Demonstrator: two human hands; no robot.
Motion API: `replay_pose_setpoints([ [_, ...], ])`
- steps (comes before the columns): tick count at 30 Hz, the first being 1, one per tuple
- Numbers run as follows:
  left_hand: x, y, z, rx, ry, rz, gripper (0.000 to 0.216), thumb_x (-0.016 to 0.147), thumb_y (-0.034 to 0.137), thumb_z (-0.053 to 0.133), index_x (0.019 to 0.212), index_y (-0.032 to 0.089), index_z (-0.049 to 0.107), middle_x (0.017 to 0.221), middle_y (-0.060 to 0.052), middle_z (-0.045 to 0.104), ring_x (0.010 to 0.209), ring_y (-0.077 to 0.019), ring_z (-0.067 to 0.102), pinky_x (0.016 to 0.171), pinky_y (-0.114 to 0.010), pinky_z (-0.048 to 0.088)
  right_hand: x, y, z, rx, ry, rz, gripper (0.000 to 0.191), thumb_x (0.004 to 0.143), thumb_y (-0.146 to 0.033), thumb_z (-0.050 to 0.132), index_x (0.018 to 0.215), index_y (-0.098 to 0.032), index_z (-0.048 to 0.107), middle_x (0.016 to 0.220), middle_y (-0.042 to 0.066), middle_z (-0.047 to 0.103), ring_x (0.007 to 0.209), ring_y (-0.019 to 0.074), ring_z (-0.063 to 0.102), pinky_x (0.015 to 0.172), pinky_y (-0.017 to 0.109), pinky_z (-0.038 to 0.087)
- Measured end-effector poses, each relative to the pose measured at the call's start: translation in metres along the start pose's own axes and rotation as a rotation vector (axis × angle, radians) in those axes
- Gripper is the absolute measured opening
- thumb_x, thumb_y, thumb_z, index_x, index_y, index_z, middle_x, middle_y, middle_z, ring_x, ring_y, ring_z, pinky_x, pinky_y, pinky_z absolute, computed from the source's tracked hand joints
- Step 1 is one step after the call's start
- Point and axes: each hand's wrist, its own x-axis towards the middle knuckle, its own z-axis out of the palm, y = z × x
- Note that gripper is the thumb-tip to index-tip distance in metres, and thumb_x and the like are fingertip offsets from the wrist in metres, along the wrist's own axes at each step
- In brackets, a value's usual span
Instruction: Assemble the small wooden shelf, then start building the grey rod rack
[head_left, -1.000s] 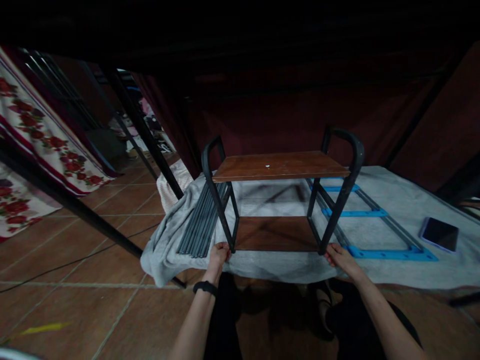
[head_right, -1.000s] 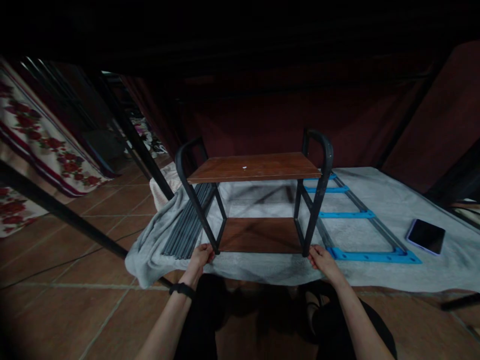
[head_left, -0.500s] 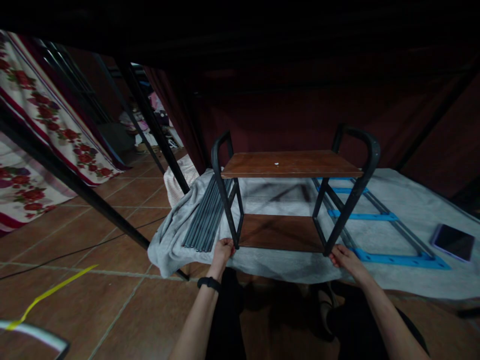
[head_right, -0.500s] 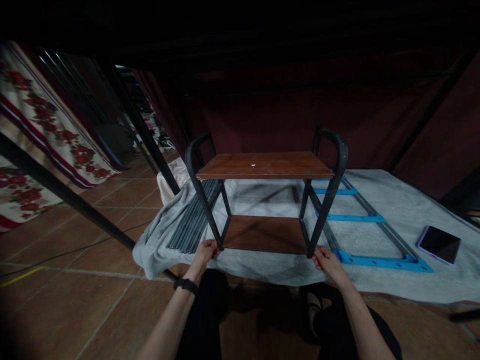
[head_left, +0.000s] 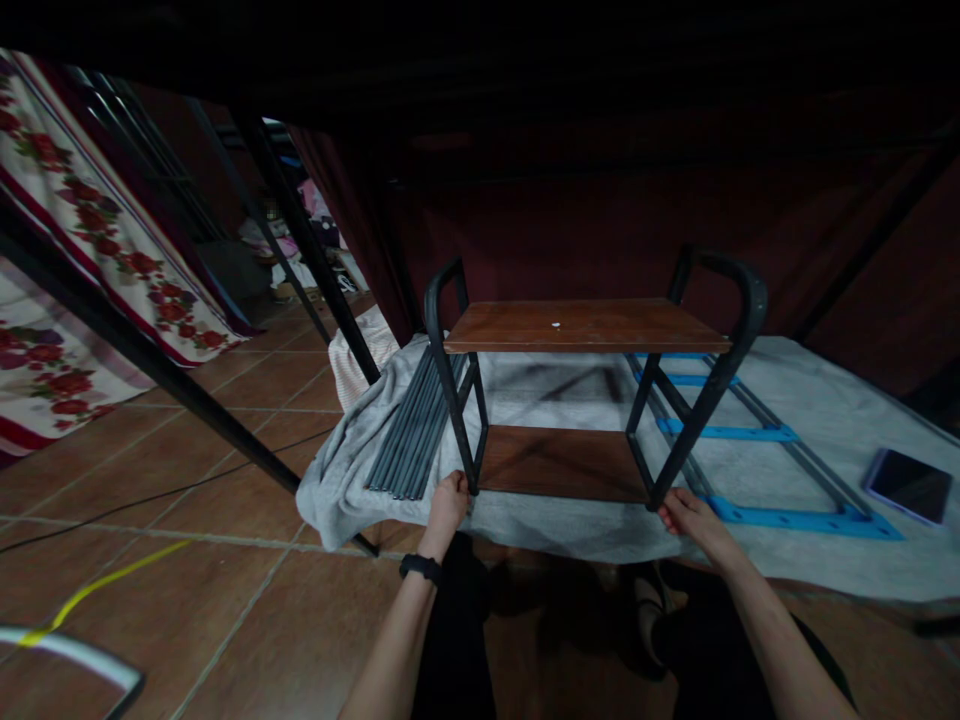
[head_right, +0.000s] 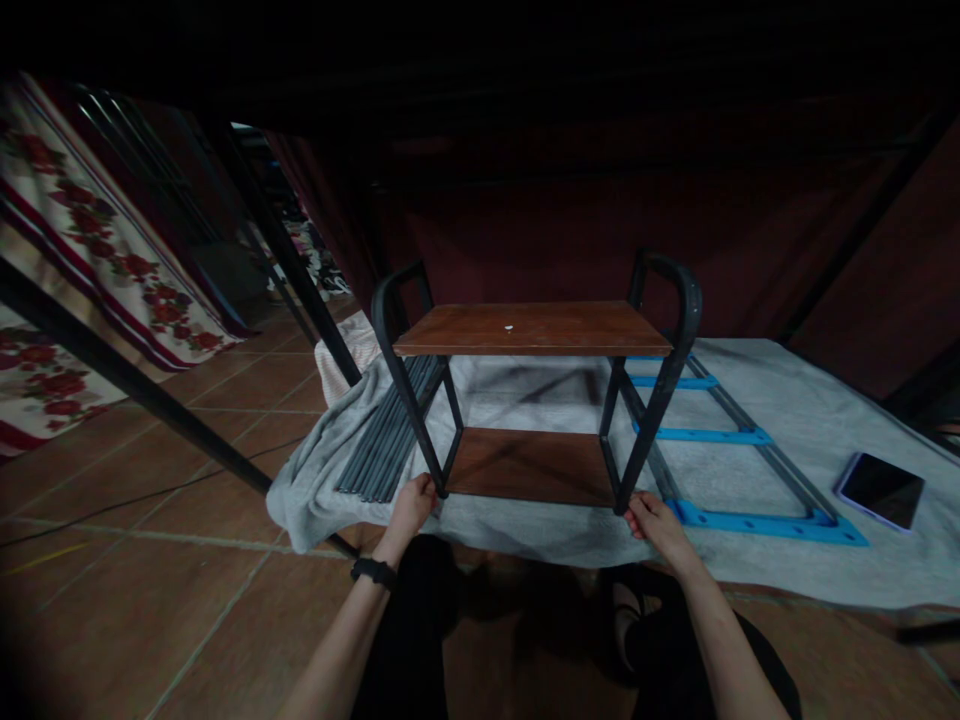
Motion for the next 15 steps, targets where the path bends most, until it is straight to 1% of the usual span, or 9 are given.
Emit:
replay_pose_setpoints([
  [3,-0.002,0.003,-0.001,0.13,-0.005,0.054,0.022,0.084,0.007,0.047,0.068,0.019,0.056,0.056,0.0,0.056,0.056,-0.0127,0.053,0.058,-0.024,0.035,0.005,0.006,0.0,0.014,-0.013,-0.002,0.027,0.073,-0.045,0.064,0.066,-0.023,0.051,0.054,0.0,0.056,0.05,0.0133,0.053,0.048,0.025,0.045],
  [6,-0.006,0.004,-0.002,0.256,-0.012,0.117,0.021,0.085,0.004,0.045,0.078,0.017,0.06,0.072,-0.005,0.065,0.07,-0.0149,0.06,0.067,-0.025,0.04,0.013,0.018,-0.002,0.055,-0.031,-0.009,0.027,0.071,-0.045,0.065,0.067,-0.022,0.053,0.056,-0.001,0.056,0.049,0.0115,0.052,0.049,0.024,0.045],
  [8,-0.011,0.004,-0.001,0.337,-0.018,0.153,0.025,0.086,0.002,0.042,0.085,0.015,0.062,0.084,-0.01,0.068,0.08,-0.0166,0.063,0.074,-0.026,0.043,0.016,0.024,-0.004,0.072,-0.038,-0.002,0.026,0.071,-0.045,0.066,0.071,-0.021,0.055,0.06,-0.001,0.059,0.052,0.0117,0.053,0.051,0.024,0.046],
  [11,-0.019,0.005,0.001,0.446,-0.027,0.188,0.032,0.085,-0.002,0.036,0.096,0.012,0.062,0.097,-0.014,0.068,0.089,-0.0181,0.065,0.081,-0.028,0.045,0.018,0.027,-0.005,0.085,-0.03,0.026,0.023,0.073,-0.043,0.064,0.077,-0.021,0.058,0.062,0.0,0.061,0.054,0.0128,0.056,0.053,0.025,0.048],
  [15,-0.026,0.006,0.0,0.557,-0.045,0.225,0.036,0.085,-0.003,0.035,0.108,0.011,0.059,0.107,-0.015,0.066,0.102,-0.0191,0.064,0.09,-0.03,0.045,0.016,0.019,-0.005,0.038,-0.027,0.042,0.019,0.074,-0.04,0.062,0.072,-0.022,0.055,0.058,0.0,0.06,0.053,0.0135,0.056,0.053,0.026,0.049],
])
